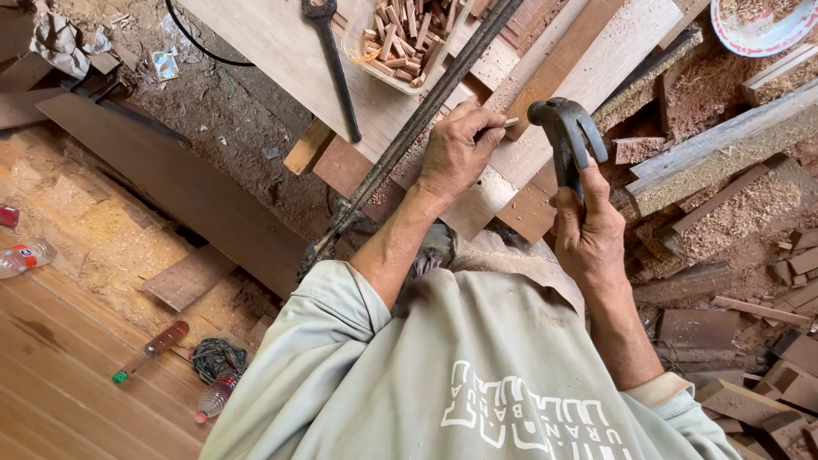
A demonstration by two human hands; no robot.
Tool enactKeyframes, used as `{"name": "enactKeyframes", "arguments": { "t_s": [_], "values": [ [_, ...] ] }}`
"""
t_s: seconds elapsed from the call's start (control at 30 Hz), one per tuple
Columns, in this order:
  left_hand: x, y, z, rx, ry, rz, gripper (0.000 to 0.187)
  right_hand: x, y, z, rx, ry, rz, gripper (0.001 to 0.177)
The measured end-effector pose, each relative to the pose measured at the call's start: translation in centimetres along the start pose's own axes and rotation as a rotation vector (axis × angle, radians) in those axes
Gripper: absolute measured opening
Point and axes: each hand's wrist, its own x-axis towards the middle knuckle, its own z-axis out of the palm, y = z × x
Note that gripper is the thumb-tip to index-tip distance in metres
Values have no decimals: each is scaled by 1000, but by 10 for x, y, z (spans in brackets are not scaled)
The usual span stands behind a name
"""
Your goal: Drilling holes into a wooden frame and hammering in wooden pegs to secure the joints
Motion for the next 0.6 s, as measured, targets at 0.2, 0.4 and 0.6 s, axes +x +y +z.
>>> {"name": "enactKeyframes", "arguments": {
  "t_s": [0.2,0.4,0.6],
  "values": [
    [1,-14,5,3,7,11,9,-4,6,3,47,42,-154,53],
    [-2,-10,2,13,12,32,13,14,-34,-2,-88,-115,-53,49],
    [-1,-16,5,-10,24,1,10,1,-4,1,-8,-49,-48,50]
  ]
}}
